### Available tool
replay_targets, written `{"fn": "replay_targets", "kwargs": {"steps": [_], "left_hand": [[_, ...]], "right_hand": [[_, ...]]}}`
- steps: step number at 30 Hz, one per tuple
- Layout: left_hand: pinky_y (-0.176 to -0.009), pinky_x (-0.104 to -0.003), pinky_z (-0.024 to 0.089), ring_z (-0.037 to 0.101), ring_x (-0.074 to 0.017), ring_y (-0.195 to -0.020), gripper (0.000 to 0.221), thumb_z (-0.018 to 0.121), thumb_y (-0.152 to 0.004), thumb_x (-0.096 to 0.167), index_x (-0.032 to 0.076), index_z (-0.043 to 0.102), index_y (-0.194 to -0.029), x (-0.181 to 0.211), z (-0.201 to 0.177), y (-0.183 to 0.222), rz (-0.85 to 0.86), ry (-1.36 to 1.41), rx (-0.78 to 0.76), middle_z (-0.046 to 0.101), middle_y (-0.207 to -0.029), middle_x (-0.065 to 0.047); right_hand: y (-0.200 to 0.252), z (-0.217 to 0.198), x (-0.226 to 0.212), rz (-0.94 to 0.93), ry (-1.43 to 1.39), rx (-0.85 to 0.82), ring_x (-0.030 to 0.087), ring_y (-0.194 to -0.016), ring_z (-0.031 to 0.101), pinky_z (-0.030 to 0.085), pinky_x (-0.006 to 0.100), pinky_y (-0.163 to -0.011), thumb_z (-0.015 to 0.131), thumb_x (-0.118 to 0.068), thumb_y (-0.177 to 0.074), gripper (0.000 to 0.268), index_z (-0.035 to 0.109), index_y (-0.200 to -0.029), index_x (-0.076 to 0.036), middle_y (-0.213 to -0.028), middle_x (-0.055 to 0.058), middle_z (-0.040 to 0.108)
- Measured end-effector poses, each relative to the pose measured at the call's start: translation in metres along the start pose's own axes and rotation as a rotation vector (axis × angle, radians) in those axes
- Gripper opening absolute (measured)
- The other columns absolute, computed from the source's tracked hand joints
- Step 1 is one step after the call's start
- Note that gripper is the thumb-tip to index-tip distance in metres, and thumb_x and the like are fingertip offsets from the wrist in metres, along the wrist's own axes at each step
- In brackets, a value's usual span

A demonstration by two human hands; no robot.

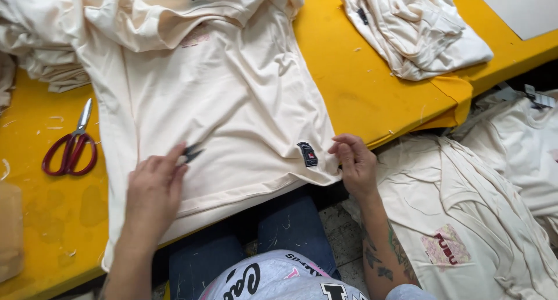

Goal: Trimming loose threads from finished t-shirts using scissors at a quality control station.

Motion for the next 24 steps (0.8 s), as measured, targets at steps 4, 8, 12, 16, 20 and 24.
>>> {"fn": "replay_targets", "kwargs": {"steps": [4, 8, 12, 16, 20, 24], "left_hand": [[-0.076, -0.041, 0.049, 0.066, -0.0287, -0.086, 0.038, 0.067, -0.096, 0.031, 0.030, 0.069, -0.134, 0.056, 0.036, -0.033, 0.234, 0.089, 0.047, 0.065, -0.088, -0.003], [-0.070, -0.036, 0.045, 0.063, -0.0222, -0.079, 0.031, 0.064, -0.096, 0.033, 0.033, 0.069, -0.126, 0.112, 0.050, -0.045, 0.439, 0.036, 0.080, 0.058, -0.081, 0.001], [-0.067, -0.036, 0.042, 0.062, -0.0227, -0.074, 0.027, 0.058, -0.101, 0.026, 0.028, 0.069, -0.126, 0.137, 0.053, -0.049, 0.467, -0.021, -0.033, 0.060, -0.079, -0.004], [-0.065, -0.037, 0.041, 0.061, -0.0248, -0.072, 0.024, 0.060, -0.099, 0.020, 0.024, 0.070, -0.120, 0.147, 0.049, -0.052, 0.493, -0.026, -0.020, 0.061, -0.077, -0.006], [-0.064, -0.037, 0.040, 0.062, -0.0259, -0.071, 0.022, 0.060, -0.097, 0.014, 0.022, 0.071, -0.115, 0.150, 0.050, -0.054, 0.498, -0.042, -0.055, 0.063, -0.075, -0.008], [-0.062, -0.037, 0.042, 0.064, -0.0259, -0.071, 0.023, 0.061, -0.095, 0.012, 0.022, 0.072, -0.113, 0.147, 0.053, -0.053, 0.509, -0.021, -0.080, 0.064, -0.075, -0.009]], "right_hand": [[-0.010, 0.005, -0.018, -0.087, 0.135, -0.068, 0.018, -0.068, 0.065, 0.054, 0.029, -0.074, 0.073, -0.019, -0.095, 0.016, 0.079, -0.109, -0.014, -0.082, 0.002, 0.074], [-0.012, 0.008, -0.019, -0.144, 0.246, -0.187, 0.019, -0.072, 0.064, 0.048, 0.033, -0.081, 0.078, -0.028, -0.092, 0.013, 0.078, -0.100, -0.017, -0.081, -0.001, 0.068], [-0.009, 0.009, -0.025, -0.089, 0.238, -0.207, 0.021, -0.079, 0.067, 0.044, 0.034, -0.088, 0.071, -0.028, -0.098, 0.013, 0.074, -0.093, -0.017, -0.081, 0.000, 0.067], [-0.006, 0.013, -0.017, -0.074, 0.209, -0.175, 0.021, -0.078, 0.066, 0.043, 0.036, -0.088, 0.068, -0.029, -0.100, 0.016, 0.073, -0.091, -0.016, -0.080, 0.000, 0.066], [-0.004, 0.016, -0.013, -0.079, 0.211, -0.161, 0.021, -0.080, 0.067, 0.042, 0.037, -0.089, 0.068, -0.031, -0.100, 0.017, 0.072, -0.092, -0.017, -0.080, 0.000, 0.065], [-0.004, 0.016, -0.011, -0.085, 0.213, -0.152, 0.021, -0.081, 0.067, 0.041, 0.036, -0.090, 0.068, -0.031, -0.100, 0.016, 0.072, -0.093, -0.018, -0.079, -0.001, 0.065]]}}
Point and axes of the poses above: each hand's wrist, its own y-axis away from the middle knuckle, its own z-axis out of the palm, x = y × z, the point moved 1 cm from there along -y, towards the middle knuckle
